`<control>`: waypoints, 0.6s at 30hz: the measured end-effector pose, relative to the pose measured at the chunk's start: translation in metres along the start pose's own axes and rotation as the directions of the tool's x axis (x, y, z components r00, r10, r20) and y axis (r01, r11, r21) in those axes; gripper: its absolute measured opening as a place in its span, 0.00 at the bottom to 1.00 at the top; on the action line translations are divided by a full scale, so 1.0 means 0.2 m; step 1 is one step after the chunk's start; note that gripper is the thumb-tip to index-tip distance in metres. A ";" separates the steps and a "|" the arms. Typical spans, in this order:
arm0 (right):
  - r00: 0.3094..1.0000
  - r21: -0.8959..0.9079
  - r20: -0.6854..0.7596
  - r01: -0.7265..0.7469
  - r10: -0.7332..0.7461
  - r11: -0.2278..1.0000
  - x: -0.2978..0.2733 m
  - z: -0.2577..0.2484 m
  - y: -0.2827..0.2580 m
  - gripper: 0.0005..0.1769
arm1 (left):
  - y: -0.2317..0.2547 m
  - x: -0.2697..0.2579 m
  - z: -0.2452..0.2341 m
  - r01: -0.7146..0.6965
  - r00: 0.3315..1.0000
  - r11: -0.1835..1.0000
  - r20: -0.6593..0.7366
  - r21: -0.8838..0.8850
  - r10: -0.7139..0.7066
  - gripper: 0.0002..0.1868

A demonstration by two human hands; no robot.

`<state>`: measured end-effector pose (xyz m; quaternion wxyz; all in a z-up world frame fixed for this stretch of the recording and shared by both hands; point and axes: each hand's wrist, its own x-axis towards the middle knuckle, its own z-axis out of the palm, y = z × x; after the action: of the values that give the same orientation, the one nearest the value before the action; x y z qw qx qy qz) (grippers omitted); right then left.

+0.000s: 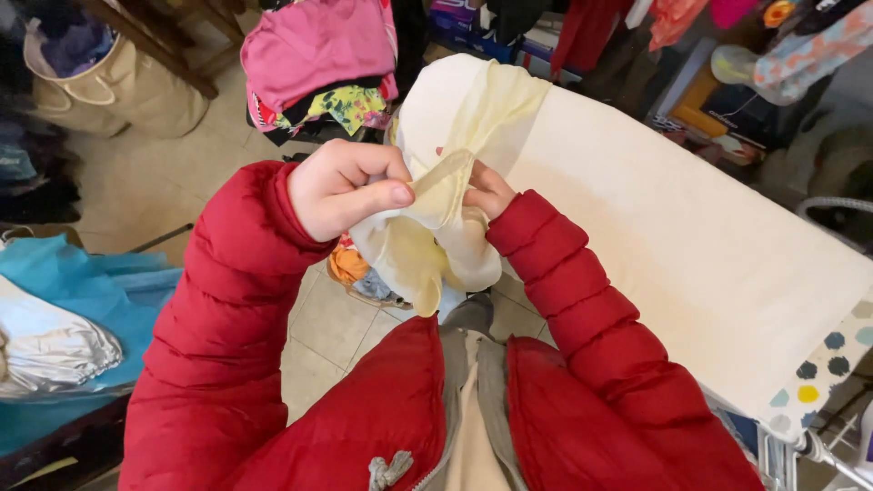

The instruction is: Ironing a yellow garment on an ironing board to remove wrinkles.

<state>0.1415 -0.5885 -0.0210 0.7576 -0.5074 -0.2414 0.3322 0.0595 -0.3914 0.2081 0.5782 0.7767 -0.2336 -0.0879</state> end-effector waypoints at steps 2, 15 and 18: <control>1.000 0.009 -0.009 0.021 -0.021 1.000 -0.04 -0.09 0.07 0.35 | 0.03 0.02 0.02 -0.016 1.000 1.000 0.020 0.003 0.016 0.11; 0.903 -0.632 -0.423 -0.350 0.070 0.692 -0.91 -0.59 -0.57 0.26 | -0.02 0.04 0.00 0.212 0.966 0.954 -0.196 0.211 -0.171 0.14; 0.834 -0.580 -0.552 -0.360 -0.027 0.731 -1.09 -0.62 -0.67 0.21 | -0.15 0.09 0.05 0.287 0.948 0.931 -0.203 0.225 -0.244 0.14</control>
<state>0.1198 -0.8622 0.0512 0.5287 -0.8331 -0.0783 0.1422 0.0793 -0.4011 0.1789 0.4758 0.8728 -0.0846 -0.0681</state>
